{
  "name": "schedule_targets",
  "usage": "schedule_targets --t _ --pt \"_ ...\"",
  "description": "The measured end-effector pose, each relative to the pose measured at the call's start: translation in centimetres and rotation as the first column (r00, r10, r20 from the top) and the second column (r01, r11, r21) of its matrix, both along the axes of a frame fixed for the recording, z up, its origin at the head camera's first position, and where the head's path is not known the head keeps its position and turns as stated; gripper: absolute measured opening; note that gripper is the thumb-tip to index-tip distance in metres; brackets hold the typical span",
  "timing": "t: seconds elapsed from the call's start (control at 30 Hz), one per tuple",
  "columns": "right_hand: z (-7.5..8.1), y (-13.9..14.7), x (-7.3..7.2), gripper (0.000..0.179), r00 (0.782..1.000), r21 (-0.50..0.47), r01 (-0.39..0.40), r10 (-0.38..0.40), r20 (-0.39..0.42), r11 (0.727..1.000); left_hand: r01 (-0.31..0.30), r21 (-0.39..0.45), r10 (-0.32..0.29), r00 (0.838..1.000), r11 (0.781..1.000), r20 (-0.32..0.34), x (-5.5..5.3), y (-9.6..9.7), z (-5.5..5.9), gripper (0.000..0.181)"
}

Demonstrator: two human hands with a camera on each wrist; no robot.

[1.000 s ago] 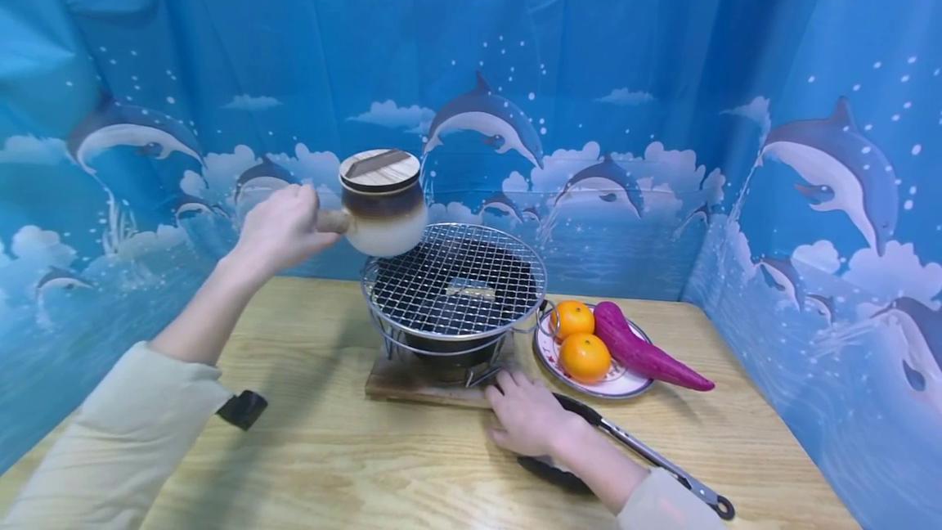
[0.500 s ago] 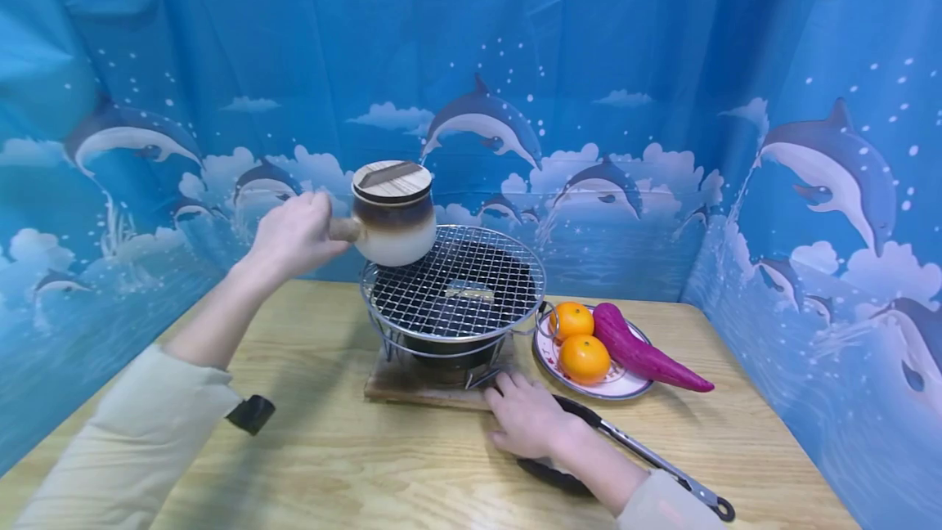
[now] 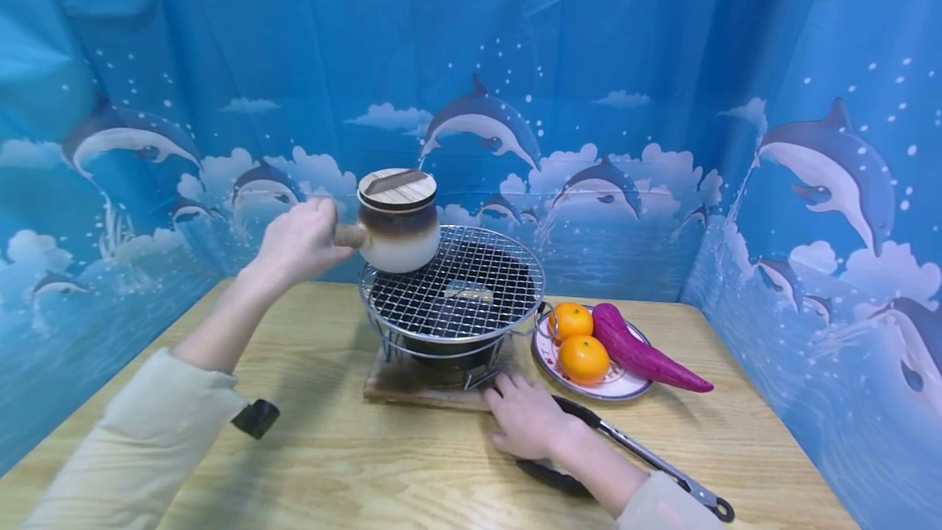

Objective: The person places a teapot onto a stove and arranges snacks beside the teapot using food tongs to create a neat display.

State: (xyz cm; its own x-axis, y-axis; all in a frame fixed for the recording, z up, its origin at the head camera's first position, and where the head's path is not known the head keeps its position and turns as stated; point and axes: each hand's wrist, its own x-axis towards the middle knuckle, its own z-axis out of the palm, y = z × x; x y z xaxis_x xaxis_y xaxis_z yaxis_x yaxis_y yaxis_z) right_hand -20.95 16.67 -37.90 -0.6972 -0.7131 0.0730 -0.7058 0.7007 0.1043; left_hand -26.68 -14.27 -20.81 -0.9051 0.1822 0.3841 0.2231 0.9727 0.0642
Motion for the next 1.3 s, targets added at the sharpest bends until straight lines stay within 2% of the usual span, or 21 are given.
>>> schedule_targets --t 0.7,1.3 --pt "0.0 0.1 0.0 0.048 1.0 -0.004 0.002 -0.002 0.024 1.0 0.002 0.006 -0.002 1.0 1.0 0.031 -0.2 1.0 -0.6 0.036" --pt "-0.2 0.1 -0.2 0.044 1.0 -0.002 0.001 -0.001 0.006 1.0 -0.012 0.013 0.012 1.0 1.0 0.024 -0.2 1.5 -0.4 0.038"
